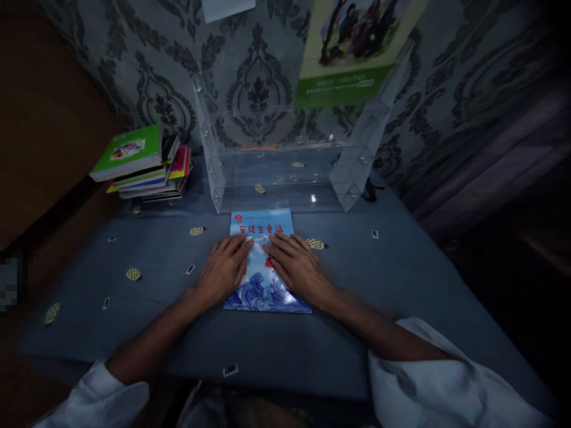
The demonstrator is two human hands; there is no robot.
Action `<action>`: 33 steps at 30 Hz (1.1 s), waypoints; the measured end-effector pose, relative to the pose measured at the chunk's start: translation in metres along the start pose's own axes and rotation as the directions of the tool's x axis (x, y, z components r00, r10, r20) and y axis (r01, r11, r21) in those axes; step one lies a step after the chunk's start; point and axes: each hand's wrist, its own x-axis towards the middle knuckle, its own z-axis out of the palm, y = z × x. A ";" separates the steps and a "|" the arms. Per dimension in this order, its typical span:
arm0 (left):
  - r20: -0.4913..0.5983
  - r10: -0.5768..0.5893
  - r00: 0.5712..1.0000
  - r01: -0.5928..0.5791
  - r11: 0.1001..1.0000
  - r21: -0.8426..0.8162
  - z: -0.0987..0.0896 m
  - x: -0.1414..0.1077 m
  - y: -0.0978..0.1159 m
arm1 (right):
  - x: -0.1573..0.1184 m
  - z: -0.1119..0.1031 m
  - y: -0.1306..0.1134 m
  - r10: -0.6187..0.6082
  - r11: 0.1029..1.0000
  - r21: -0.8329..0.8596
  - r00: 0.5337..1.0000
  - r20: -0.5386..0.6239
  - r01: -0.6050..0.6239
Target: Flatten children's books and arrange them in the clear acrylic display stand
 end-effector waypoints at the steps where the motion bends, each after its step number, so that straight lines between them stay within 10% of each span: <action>1: 0.003 0.002 1.000 -0.002 1.000 0.000 0.000 0.000 0.000 | 0.000 0.000 0.000 0.005 1.000 -0.001 1.000 -0.001 -0.005; 25: -0.032 -0.014 0.999 0.012 0.997 -0.074 0.004 -0.002 -0.004 | -0.005 -0.020 0.006 0.202 0.971 -0.133 0.979 0.013 -0.198; 33: -0.016 -0.217 0.976 0.218 0.974 0.069 0.003 -0.004 0.004 | -0.004 -0.023 0.007 0.276 0.947 -0.185 0.960 0.057 -0.261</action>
